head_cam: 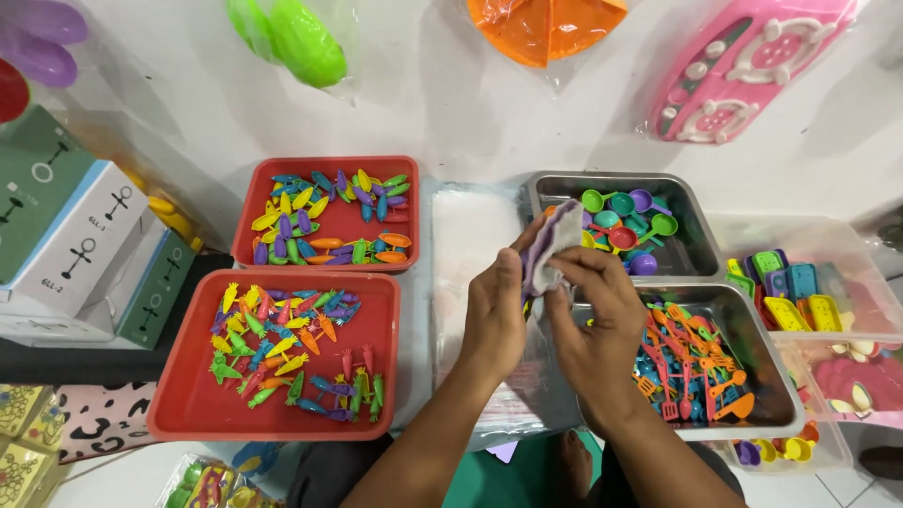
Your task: The person sits on the floor and wipes various small plastic toys, including toy spoons, forks, and a purple toy camera, using a grey cloth. They pick up the items from metal trays, wipe them, and place them into clear plastic bags or back into the trays.
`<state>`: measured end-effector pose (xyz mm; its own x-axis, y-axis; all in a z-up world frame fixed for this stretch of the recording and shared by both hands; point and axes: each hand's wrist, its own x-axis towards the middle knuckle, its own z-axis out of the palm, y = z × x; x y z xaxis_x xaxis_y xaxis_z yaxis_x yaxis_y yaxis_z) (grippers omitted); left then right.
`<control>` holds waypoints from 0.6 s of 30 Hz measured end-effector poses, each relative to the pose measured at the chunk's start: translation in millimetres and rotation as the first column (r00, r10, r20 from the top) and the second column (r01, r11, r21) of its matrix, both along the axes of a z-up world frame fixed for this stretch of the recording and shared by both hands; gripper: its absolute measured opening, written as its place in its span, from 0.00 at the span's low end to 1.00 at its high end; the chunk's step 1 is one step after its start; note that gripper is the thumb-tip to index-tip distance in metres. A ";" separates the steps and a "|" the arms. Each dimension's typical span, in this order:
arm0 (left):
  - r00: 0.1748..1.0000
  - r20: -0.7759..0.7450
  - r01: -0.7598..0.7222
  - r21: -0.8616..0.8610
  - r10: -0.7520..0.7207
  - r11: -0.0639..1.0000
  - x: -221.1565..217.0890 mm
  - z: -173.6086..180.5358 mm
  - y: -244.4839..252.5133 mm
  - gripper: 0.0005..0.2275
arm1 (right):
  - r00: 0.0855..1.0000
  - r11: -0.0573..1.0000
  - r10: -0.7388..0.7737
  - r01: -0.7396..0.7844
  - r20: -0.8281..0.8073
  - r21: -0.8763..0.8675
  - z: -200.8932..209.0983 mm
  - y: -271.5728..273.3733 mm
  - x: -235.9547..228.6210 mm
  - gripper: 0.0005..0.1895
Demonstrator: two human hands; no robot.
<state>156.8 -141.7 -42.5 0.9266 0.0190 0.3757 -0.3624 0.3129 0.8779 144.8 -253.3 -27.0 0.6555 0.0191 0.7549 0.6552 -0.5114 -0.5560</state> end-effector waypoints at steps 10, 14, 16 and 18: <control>0.875 -0.477 0.216 0.230 -0.084 0.949 4.0 0.9 19.7 0.37 | 0.976 0.980 0.041 0.004 0.216 -0.201 -1.8 6.3 -2.0 0.05; 0.805 -0.589 0.368 0.401 -0.071 0.839 -6.1 22.0 20.7 0.44 | 0.985 0.971 0.107 -0.075 0.135 -0.225 2.3 3.1 4.6 0.10; 0.802 -0.593 0.354 0.382 -0.068 0.853 -3.5 10.8 18.6 0.46 | 0.986 0.972 0.124 -0.099 0.110 -0.212 3.2 1.2 5.4 0.11; 0.927 -0.328 0.247 0.158 -0.185 0.956 4.7 -12.5 18.5 0.35 | 0.994 0.983 0.088 -0.078 0.057 -0.169 5.8 0.6 6.3 0.13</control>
